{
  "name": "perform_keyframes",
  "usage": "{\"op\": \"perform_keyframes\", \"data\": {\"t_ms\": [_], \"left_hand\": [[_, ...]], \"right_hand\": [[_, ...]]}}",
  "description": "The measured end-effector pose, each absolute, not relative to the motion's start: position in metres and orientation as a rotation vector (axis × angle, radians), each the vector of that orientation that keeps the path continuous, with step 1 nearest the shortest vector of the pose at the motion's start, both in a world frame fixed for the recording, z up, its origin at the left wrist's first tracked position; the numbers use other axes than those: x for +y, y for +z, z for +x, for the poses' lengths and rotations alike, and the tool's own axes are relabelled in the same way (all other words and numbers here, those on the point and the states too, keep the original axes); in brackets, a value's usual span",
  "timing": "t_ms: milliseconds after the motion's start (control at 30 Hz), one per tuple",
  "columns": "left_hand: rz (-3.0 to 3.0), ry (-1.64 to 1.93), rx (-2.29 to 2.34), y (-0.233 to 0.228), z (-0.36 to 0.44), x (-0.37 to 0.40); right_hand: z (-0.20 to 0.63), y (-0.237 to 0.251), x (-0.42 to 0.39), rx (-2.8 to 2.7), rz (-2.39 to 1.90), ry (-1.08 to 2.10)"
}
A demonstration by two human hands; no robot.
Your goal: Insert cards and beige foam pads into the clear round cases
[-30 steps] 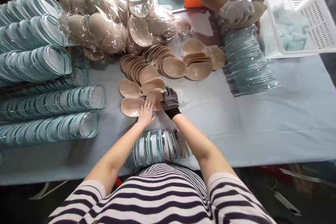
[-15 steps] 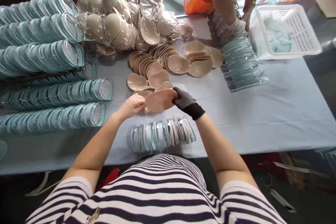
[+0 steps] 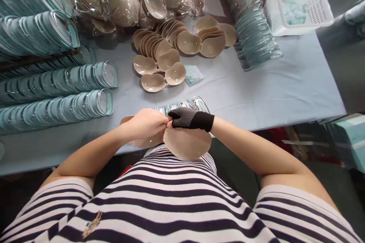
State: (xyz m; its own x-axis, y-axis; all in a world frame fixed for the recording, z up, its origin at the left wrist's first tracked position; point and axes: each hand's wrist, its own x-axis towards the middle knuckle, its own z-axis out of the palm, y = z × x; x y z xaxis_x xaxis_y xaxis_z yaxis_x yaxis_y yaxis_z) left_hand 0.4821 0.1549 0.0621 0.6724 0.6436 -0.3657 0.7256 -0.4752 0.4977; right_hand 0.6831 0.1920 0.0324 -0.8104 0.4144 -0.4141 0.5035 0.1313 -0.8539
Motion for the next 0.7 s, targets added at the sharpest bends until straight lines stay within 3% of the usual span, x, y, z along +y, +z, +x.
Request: {"op": "perform_keyframes", "data": {"t_ms": [367,700], "left_hand": [[1.616,-0.065,0.849,0.027,0.480,0.115],[1.467,-0.025,0.880,0.019,0.476,0.104]], "right_hand": [[0.698,0.016,0.124,2.373,1.102,-1.611],[0.686,-0.007,0.080,2.629,1.485,-1.546]]}}
